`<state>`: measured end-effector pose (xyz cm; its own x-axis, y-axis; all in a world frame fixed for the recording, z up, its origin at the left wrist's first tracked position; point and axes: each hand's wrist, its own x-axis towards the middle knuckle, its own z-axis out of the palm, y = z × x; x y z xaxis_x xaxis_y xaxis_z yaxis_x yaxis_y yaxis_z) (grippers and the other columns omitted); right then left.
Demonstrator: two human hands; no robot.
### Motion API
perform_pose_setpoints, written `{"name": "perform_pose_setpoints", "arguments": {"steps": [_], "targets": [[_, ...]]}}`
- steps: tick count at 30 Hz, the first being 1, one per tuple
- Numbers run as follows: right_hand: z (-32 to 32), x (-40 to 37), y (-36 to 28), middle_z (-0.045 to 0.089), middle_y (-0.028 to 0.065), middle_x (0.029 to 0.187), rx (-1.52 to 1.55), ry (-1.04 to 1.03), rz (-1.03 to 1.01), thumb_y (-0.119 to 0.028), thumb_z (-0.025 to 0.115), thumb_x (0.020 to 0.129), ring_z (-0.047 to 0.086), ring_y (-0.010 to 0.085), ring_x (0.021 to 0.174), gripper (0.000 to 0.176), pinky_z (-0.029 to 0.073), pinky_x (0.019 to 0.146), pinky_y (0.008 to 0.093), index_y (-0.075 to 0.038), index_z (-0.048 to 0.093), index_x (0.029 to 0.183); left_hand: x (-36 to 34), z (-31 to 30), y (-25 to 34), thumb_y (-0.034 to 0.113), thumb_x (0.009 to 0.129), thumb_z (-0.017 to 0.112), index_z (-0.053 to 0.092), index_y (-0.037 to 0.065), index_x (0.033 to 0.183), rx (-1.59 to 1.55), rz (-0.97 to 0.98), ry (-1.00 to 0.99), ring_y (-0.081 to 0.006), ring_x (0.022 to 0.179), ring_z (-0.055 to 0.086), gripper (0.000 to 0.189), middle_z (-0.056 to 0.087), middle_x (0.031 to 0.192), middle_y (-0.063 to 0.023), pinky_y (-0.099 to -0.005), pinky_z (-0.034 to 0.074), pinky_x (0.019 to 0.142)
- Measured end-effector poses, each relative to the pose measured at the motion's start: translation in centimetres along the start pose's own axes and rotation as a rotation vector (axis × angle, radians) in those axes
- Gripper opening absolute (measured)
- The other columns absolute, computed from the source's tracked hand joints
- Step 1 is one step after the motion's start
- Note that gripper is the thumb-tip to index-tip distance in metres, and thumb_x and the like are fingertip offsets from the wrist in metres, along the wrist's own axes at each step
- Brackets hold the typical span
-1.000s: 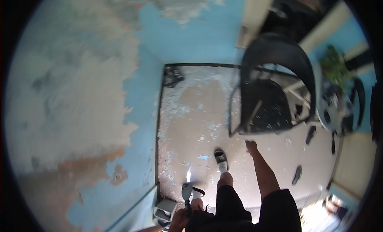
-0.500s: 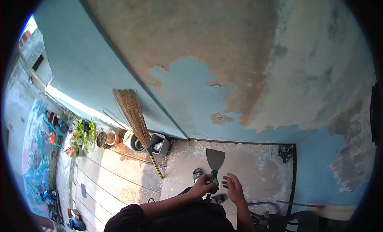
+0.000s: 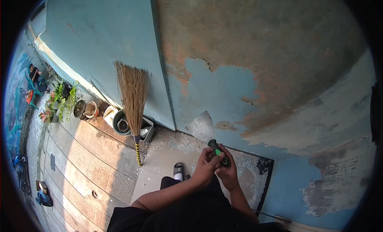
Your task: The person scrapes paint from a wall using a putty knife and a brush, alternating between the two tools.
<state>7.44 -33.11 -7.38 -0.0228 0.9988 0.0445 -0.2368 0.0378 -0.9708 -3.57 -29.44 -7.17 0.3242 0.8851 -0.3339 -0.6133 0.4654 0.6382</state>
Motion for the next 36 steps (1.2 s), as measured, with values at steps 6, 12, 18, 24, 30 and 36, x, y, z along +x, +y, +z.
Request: {"name": "perform_pose_setpoints", "arguments": {"steps": [6,12,18,24,30,36], "targets": [[-1.4,7.9,-1.4,0.042,0.0223,0.149,-0.170,0.188,-0.289,-0.042,0.064,0.093,0.034,0.0312,0.142,0.068,0.026,0.117,0.0477,0.006,0.045,0.137,4.3,3.7,2.2,0.019,0.096,0.064,0.048,0.004,0.119,-0.195,-0.054,-0.127,-0.0109,0.099,0.059,0.031,0.060,0.106,-0.0045,-0.0253,0.048,0.083],[-4.4,17.7,-10.0,0.064,0.0163,0.093,0.072,-0.022,-0.624,-0.030,0.064,0.093,0.066,0.0306,0.098,0.029,0.045,0.099,0.0510,-0.005,0.049,0.096,7.4,6.7,4.6,0.024,0.101,0.056,0.057,0.002,0.121,0.070,-0.007,-0.376,-0.0104,0.103,0.058,0.029,0.063,0.114,-0.0037,-0.0277,0.045,0.090],[-4.4,25.9,-14.2,0.048,0.0033,0.064,0.122,-0.259,-0.652,-0.026,0.066,0.095,0.041,0.0107,0.051,0.028,0.037,0.047,0.0297,-0.008,0.045,0.088,8.2,4.1,2.6,0.024,0.099,0.060,0.062,0.003,0.109,0.284,0.013,-0.223,-0.0068,0.094,0.055,0.024,0.063,0.101,0.0016,-0.0247,0.045,0.085],[0.6,26.1,-17.7,0.048,0.0020,0.060,-0.003,-0.309,-0.766,-0.023,0.069,0.092,0.044,0.0117,0.049,0.028,0.038,0.046,0.0304,-0.006,0.048,0.084,9.3,-0.1,3.9,0.024,0.098,0.059,0.060,0.003,0.110,0.277,0.052,0.060,-0.0093,0.092,0.057,0.024,0.062,0.097,-0.0007,-0.0259,0.046,0.084],[3.5,28.8,-13.7,0.055,0.0053,0.063,-0.637,-0.208,-1.062,-0.005,0.074,0.078,0.053,0.0202,0.048,0.023,0.043,0.045,0.0310,-0.006,0.052,0.077,10.5,-3.9,5.4,0.023,0.098,0.059,0.060,0.003,0.110,0.297,0.004,0.105,-0.0084,0.091,0.057,0.023,0.063,0.096,-0.0007,-0.0238,0.046,0.082],[5.3,26.1,-16.5,0.053,0.0033,0.068,-0.649,-0.675,-0.983,-0.004,0.078,0.074,0.054,0.0206,0.050,0.030,0.045,0.046,0.0318,-0.009,0.049,0.077,10.9,-7.8,5.7,0.020,0.096,0.061,0.061,0.003,0.105,0.305,-0.042,0.062,-0.0077,0.088,0.056,0.019,0.063,0.094,0.0007,-0.0246,0.045,0.079]]}}
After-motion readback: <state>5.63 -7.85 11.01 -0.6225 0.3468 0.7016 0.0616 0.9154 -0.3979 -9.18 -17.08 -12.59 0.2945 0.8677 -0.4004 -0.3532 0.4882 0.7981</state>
